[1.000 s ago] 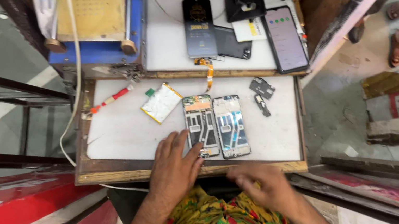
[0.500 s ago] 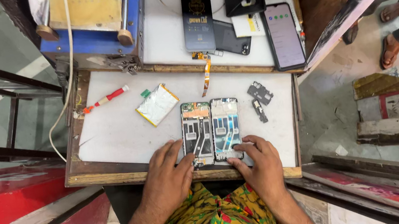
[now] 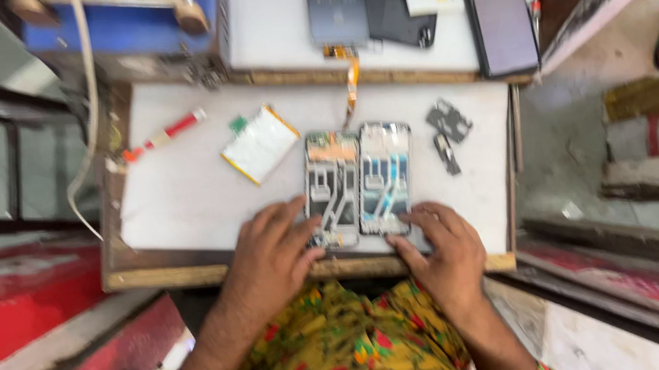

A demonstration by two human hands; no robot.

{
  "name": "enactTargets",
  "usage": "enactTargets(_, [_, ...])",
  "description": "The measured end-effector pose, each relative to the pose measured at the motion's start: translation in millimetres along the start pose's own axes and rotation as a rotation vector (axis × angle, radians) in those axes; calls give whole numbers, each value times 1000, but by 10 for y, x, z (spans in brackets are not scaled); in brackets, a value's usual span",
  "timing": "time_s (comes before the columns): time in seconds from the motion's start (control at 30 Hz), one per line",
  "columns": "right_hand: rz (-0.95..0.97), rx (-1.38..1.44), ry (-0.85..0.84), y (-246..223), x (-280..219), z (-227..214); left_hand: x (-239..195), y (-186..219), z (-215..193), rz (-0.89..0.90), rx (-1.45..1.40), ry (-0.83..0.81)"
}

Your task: The person works on a disassembled smartphone on a workbench, handling the battery, screen assembly, and internal components. They connect a charging cable to the phone, use a screwdriver to remove screws, and manipulate ribbon cables and connectors while another phone is visible nearby.

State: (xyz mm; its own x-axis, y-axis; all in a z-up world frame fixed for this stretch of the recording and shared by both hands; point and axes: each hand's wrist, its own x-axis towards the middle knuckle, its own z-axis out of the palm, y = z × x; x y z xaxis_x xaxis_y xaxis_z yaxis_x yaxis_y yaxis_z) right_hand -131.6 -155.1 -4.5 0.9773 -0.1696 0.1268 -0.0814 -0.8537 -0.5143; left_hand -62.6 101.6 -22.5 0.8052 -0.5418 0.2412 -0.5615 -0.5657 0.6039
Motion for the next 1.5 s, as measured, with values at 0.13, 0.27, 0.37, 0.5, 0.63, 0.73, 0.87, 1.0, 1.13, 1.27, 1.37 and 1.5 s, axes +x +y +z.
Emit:
enactTargets(0.13, [-82, 9, 61, -7, 140, 30, 90, 13, 15, -6, 13, -9])
enactTargets(0.27, [-6, 145, 16, 23, 42, -29, -39, 66, 49, -43, -49, 43])
enactTargets(0.37, [-77, 118, 27, 29, 10, -37, -17, 23, 9, -29, -68, 96])
enactTargets(0.5, [-232, 150, 8, 27, 12, 123, -51, 4, 41, -76, -86, 131])
enactTargets(0.63, [-282, 138, -26, -96, 61, 172, 65, -5, -10, -83, -80, 68])
enactTargets(0.73, [-320, 104, -41, -186, 95, 233, 138, -12, -30, -33, -8, 18])
enactTargets(0.87, [-330, 99, -35, -163, 87, 259, 228, -34, -42, -31, 59, -38])
enactTargets(1.0, [-255, 207, 10, -7, 39, 275, 279, -45, -34, -20, 109, -86])
enactTargets(1.13, [-131, 506, 62, 156, -20, 315, 315, -45, -21, 19, 205, -120])
enactTargets(1.27, [107, 887, 92, 301, -105, 306, 347, -56, -5, 28, 218, -84])
enactTargets(1.37, [119, 973, 116, 398, -118, 336, 312, -52, 4, 2, 167, -49])
enactTargets(1.5, [108, 1058, 116, 419, -95, 337, 281, -34, -47, -19, 76, 34])
